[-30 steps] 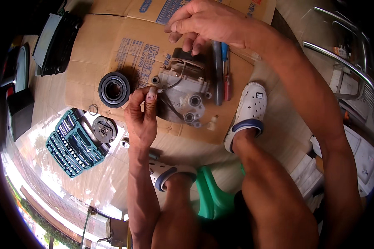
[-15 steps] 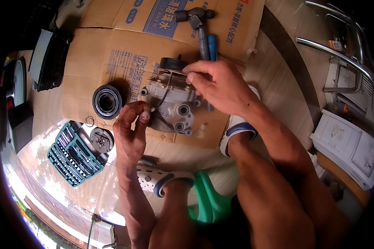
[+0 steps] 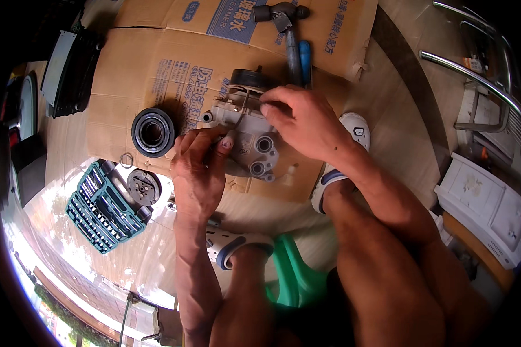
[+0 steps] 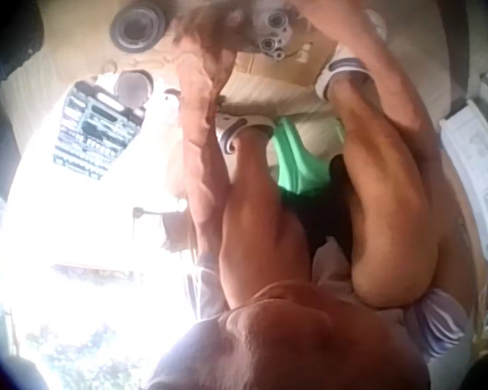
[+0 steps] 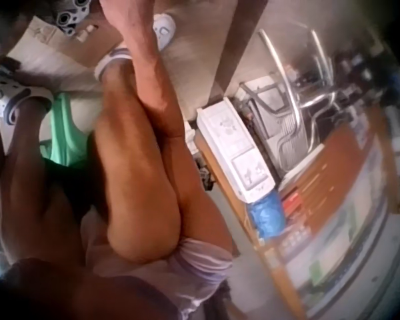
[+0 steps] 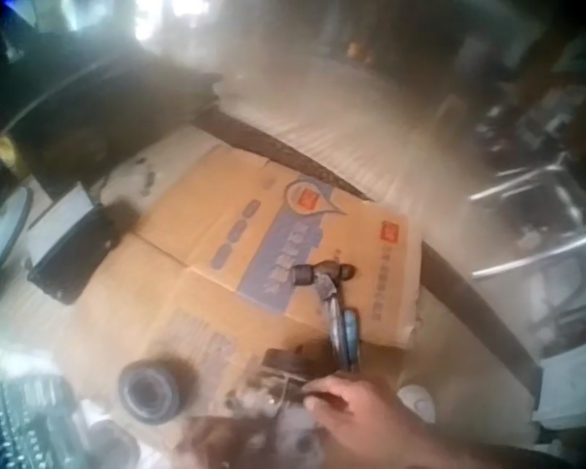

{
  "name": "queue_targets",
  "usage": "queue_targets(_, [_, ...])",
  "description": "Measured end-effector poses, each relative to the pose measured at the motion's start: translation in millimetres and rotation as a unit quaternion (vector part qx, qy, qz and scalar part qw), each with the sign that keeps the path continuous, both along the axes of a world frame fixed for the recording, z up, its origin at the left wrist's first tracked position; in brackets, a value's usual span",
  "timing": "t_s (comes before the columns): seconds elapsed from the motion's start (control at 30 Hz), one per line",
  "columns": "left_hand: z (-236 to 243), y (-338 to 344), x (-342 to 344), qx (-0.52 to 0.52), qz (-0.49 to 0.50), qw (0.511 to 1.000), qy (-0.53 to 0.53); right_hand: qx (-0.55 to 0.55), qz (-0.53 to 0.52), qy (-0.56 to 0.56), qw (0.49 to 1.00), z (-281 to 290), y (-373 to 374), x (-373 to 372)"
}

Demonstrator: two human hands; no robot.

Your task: The person repairs an A/C compressor by removing internal components with a screwdriver, cleaning the surfaces with a cloth, and reassembling the parts by hand.

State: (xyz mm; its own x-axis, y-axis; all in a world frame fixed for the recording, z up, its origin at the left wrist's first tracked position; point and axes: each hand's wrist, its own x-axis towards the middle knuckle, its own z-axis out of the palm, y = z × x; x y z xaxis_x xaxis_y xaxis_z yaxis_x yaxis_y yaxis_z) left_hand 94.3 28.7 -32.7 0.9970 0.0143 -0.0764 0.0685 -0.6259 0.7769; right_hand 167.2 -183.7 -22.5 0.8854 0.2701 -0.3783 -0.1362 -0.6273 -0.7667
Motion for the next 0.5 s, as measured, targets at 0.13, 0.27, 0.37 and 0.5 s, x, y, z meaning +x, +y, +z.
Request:
queue_targets(0.13, [0.9, -0.4, -5.5, -0.033, 0.013, 0.999, -0.02, -0.003, -0.005, -0.006, 1.0, -0.2, 2.7, -2.4])
queue_targets(0.27, [-5.0, 6.2, -3.1, -0.086, 0.005, 0.996, 0.003, -0.059, 0.033, -0.071, 0.995, 0.1, 5.2, -7.4])
queue_targets(0.37, [-12.3, 17.6, -3.3, -0.13, 0.003, 0.991, 0.016, -0.096, 0.086, -0.152, 0.98, 6.1, 9.4, -18.3])
queue_targets(0.5, [-29.1, 20.1, -7.2, -0.172, 0.022, 0.985, -0.013, -0.077, 0.114, -0.245, 0.96, 17.9, 16.8, -33.7])
